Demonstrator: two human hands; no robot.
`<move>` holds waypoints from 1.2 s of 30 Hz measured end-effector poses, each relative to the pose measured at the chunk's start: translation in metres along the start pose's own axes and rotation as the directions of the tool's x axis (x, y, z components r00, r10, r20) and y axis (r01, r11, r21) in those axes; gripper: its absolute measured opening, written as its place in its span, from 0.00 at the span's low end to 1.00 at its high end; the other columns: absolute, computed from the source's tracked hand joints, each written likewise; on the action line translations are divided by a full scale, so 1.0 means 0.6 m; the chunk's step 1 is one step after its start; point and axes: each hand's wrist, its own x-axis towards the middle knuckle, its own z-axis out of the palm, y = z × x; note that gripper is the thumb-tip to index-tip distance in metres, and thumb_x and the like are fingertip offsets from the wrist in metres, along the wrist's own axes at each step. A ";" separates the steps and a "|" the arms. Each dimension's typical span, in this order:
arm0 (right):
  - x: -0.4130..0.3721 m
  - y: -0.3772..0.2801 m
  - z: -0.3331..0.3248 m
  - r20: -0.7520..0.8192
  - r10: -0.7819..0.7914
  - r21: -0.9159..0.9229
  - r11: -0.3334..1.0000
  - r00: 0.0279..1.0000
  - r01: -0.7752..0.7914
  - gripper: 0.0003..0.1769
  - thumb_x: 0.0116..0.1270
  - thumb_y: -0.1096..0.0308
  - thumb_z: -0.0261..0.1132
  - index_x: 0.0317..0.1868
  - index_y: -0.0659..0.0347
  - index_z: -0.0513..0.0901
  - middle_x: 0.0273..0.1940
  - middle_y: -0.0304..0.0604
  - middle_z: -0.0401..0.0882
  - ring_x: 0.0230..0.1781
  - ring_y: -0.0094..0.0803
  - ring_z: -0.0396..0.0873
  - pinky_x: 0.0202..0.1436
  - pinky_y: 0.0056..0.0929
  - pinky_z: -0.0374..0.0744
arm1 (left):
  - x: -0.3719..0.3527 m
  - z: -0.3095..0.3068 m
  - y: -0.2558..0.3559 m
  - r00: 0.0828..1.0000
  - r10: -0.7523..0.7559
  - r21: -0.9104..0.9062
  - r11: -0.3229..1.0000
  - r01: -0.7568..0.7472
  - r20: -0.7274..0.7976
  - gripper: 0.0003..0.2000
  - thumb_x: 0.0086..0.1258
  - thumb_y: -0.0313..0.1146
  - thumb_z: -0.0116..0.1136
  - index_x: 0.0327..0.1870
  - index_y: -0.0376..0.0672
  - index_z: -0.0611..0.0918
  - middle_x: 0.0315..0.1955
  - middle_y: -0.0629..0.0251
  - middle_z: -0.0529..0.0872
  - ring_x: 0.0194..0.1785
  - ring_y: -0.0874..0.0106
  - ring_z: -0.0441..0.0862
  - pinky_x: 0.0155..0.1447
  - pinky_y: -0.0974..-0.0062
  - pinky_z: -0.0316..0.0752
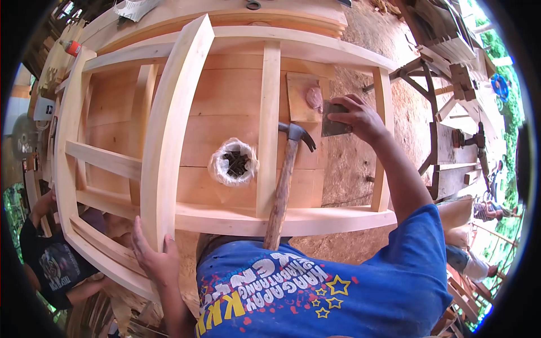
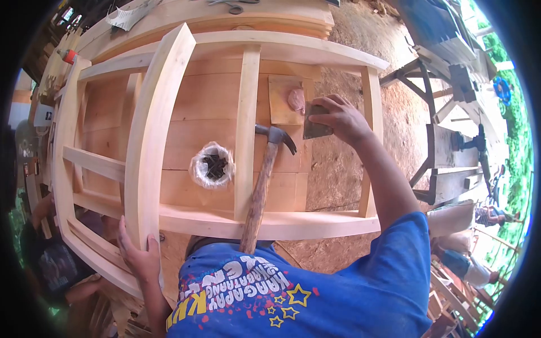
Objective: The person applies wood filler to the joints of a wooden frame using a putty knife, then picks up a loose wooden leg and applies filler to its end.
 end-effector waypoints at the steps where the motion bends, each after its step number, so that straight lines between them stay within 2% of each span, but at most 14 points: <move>1: 0.001 0.005 -0.002 0.004 0.005 0.009 1.000 1.000 -0.005 0.26 0.51 0.76 0.77 0.52 0.41 0.94 0.69 0.39 0.82 0.69 0.46 0.80 0.69 0.41 0.84 | 0.001 0.001 -0.001 1.000 -0.010 0.001 1.000 0.010 0.004 0.42 0.59 0.25 0.70 0.80 0.39 0.70 0.70 0.43 0.79 0.73 0.40 0.76 0.76 0.45 0.72; 3: 0.007 0.010 -0.002 0.012 0.011 0.032 0.999 1.000 -0.012 0.28 0.49 0.77 0.78 0.52 0.42 0.94 0.69 0.40 0.81 0.69 0.47 0.80 0.68 0.41 0.84 | 0.002 0.000 -0.001 1.000 -0.021 0.007 1.000 0.021 0.010 0.42 0.60 0.25 0.70 0.80 0.39 0.70 0.70 0.43 0.80 0.73 0.40 0.77 0.76 0.46 0.72; 6: 0.015 0.004 -0.010 0.063 0.019 0.021 1.000 0.998 -0.021 0.24 0.55 0.75 0.75 0.51 0.41 0.94 0.68 0.38 0.81 0.70 0.45 0.79 0.70 0.41 0.83 | 0.002 0.001 0.003 0.999 -0.025 0.017 1.000 0.024 0.021 0.42 0.60 0.26 0.70 0.81 0.39 0.70 0.70 0.43 0.80 0.73 0.40 0.77 0.76 0.46 0.72; 12: 0.010 0.015 0.010 0.034 -0.028 0.000 1.000 0.999 0.028 0.24 0.53 0.75 0.76 0.51 0.41 0.95 0.68 0.40 0.81 0.69 0.45 0.80 0.70 0.42 0.84 | 0.003 0.003 0.006 0.998 -0.047 0.040 0.998 0.046 0.030 0.43 0.60 0.26 0.70 0.82 0.41 0.69 0.71 0.43 0.79 0.72 0.40 0.77 0.75 0.45 0.72; 15: 0.010 0.017 0.014 0.067 0.012 0.032 0.999 0.998 -0.014 0.24 0.52 0.75 0.77 0.51 0.42 0.95 0.68 0.41 0.81 0.69 0.45 0.79 0.70 0.42 0.84 | 0.002 0.001 0.010 0.999 -0.044 0.038 0.998 0.043 0.025 0.43 0.60 0.26 0.70 0.82 0.43 0.69 0.71 0.42 0.80 0.71 0.39 0.78 0.75 0.45 0.73; 18: 0.010 0.026 0.020 0.047 -0.009 0.069 0.998 0.999 0.006 0.25 0.51 0.77 0.76 0.51 0.46 0.94 0.67 0.44 0.82 0.67 0.49 0.80 0.69 0.44 0.83 | 0.001 0.004 0.006 0.999 -0.031 0.050 0.998 0.030 0.022 0.43 0.60 0.27 0.70 0.82 0.43 0.69 0.70 0.42 0.80 0.70 0.39 0.78 0.74 0.45 0.73; 21: 0.014 0.020 0.014 0.056 0.007 0.085 0.996 0.998 -0.012 0.23 0.51 0.78 0.76 0.49 0.47 0.94 0.66 0.43 0.82 0.68 0.48 0.80 0.70 0.43 0.82 | 0.001 0.005 0.005 0.999 -0.043 0.059 0.997 0.042 0.026 0.44 0.60 0.28 0.70 0.82 0.43 0.68 0.71 0.42 0.80 0.71 0.39 0.78 0.74 0.45 0.73; 24: 0.015 0.014 0.012 0.069 0.049 0.058 0.997 0.996 -0.053 0.20 0.56 0.76 0.74 0.49 0.45 0.95 0.66 0.39 0.82 0.70 0.43 0.78 0.73 0.41 0.81 | -0.001 0.003 0.005 0.997 -0.063 0.045 0.997 0.062 0.036 0.44 0.60 0.29 0.70 0.82 0.44 0.68 0.72 0.43 0.79 0.72 0.40 0.78 0.75 0.45 0.72; 30: 0.028 -0.008 0.002 0.089 0.086 0.001 0.996 0.992 -0.087 0.19 0.57 0.76 0.72 0.48 0.45 0.95 0.63 0.37 0.84 0.66 0.43 0.79 0.72 0.40 0.81 | -0.003 0.004 0.000 0.997 -0.060 0.028 0.998 0.059 0.038 0.44 0.60 0.29 0.70 0.83 0.44 0.68 0.73 0.45 0.78 0.74 0.42 0.77 0.77 0.46 0.72; 33: 0.033 -0.011 -0.007 0.141 0.114 -0.132 0.987 0.983 -0.096 0.20 0.59 0.78 0.70 0.49 0.45 0.95 0.59 0.37 0.86 0.66 0.44 0.79 0.69 0.41 0.81 | -0.002 -0.001 0.007 0.997 -0.063 0.009 0.998 0.063 0.050 0.45 0.60 0.30 0.71 0.83 0.44 0.67 0.74 0.45 0.78 0.74 0.42 0.77 0.76 0.46 0.73; 36: 0.020 -0.010 -0.014 -0.057 0.256 0.013 0.967 0.965 -0.256 0.20 0.59 0.78 0.69 0.48 0.48 0.95 0.58 0.40 0.87 0.65 0.46 0.80 0.69 0.43 0.81 | -0.001 -0.005 0.006 0.997 -0.057 0.000 0.998 0.057 0.057 0.45 0.61 0.31 0.71 0.84 0.44 0.67 0.73 0.45 0.78 0.73 0.42 0.77 0.75 0.46 0.74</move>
